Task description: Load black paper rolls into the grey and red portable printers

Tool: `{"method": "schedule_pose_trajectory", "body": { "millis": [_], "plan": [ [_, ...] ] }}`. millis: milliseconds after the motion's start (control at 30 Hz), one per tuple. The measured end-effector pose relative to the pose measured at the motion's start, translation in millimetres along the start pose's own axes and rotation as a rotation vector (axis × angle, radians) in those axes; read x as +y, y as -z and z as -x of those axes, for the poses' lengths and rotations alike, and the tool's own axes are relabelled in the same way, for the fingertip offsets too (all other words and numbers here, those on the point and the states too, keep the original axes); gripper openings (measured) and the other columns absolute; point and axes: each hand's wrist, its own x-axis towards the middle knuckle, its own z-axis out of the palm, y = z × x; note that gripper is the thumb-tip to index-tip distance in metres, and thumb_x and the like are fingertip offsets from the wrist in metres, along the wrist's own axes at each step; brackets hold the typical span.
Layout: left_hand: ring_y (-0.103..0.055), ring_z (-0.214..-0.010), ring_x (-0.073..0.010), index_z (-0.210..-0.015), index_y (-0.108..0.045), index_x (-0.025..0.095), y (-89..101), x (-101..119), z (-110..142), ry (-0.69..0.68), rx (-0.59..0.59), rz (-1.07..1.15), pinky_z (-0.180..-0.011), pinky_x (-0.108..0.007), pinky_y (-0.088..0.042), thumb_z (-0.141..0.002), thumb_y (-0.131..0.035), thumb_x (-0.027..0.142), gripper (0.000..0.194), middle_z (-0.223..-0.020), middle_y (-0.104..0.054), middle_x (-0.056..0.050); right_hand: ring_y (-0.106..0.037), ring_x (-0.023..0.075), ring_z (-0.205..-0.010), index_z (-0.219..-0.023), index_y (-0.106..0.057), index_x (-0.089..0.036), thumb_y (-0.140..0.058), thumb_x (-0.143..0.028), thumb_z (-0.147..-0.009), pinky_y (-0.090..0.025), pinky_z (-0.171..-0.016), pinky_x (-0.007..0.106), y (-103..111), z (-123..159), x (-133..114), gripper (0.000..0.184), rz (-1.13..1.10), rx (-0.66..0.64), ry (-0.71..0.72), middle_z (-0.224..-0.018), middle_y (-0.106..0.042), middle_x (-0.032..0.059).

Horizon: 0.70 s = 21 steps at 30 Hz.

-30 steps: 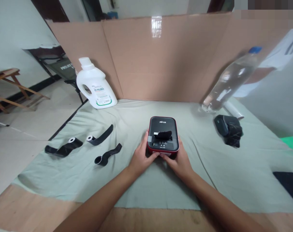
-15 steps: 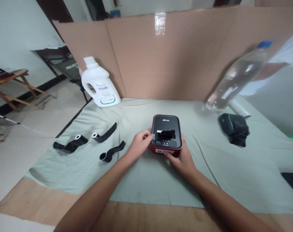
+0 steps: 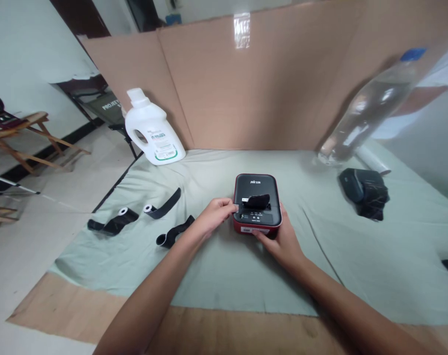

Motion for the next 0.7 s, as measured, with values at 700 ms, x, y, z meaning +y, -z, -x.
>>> {"method": "schedule_pose_trajectory", "body": {
  "millis": [700],
  "plan": [
    [-0.027,-0.044,-0.0066,-0.058,-0.043,0.020,1.7,3.2,0.1,0.095,0.018,-0.024,-0.048,-0.026,-0.013,-0.080,-0.066,0.030,0.034,-0.049,-0.035,0.007,-0.048,0.0379,-0.138,-0.159,-0.028,-0.024,-0.078,-0.051,-0.084,-0.040,-0.115,0.062,-1.8,1.7,3.2,0.094,0.019,0.004,-0.010,-0.151,-0.047,0.0177]
  ]
}}
